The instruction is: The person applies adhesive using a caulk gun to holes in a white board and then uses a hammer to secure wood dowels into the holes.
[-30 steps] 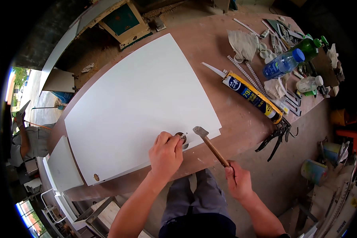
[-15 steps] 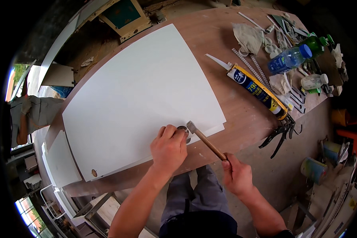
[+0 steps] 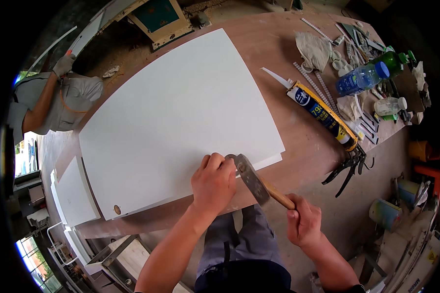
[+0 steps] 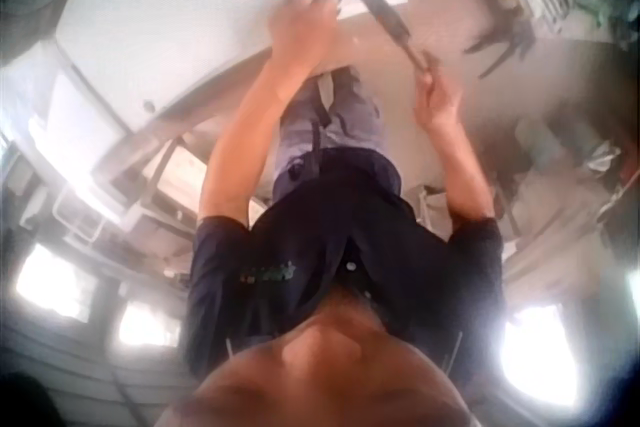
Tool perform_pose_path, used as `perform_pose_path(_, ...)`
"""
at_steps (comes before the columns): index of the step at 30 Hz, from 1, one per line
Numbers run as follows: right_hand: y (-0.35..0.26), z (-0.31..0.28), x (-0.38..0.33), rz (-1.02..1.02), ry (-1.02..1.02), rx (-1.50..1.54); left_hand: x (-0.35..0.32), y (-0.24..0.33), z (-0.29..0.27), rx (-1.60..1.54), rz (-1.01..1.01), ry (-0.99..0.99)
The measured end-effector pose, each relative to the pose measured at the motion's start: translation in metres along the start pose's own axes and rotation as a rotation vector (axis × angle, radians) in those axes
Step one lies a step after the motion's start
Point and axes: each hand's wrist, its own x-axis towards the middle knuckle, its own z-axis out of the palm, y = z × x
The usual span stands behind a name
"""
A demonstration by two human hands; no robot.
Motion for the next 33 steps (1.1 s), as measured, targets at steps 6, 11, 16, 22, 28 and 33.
perform_pose_path(6, -0.002, 0.0, 0.012, 0.049, -0.007, -0.064, 0.002, -0.008, -0.002, 0.028, 0.003, -0.034)
perform_pose_path(11, 0.013, 0.009, 0.007, 0.043, -0.078, -0.252, -0.014, -0.011, -0.016, -0.021, -0.057, 0.013)
perform_pose_path(16, 0.021, 0.014, 0.006, 0.119, -0.062, -0.126, -0.017, -0.019, -0.021, -0.003, -0.071, 0.031)
perform_pose_path(22, 0.013, 0.019, 0.009, 0.096, -0.072, -0.088, -0.015, -0.025, -0.016, -0.032, -0.062, 0.061)
perform_pose_path(28, 0.004, 0.029, 0.001, 0.073, -0.085, 0.011, -0.018, -0.023, -0.015, -0.05, -0.06, 0.07)
perform_pose_path(33, 0.003, 0.035, 0.005, 0.066, -0.105, -0.037, -0.017, -0.021, -0.014, -0.036, -0.074, 0.067)
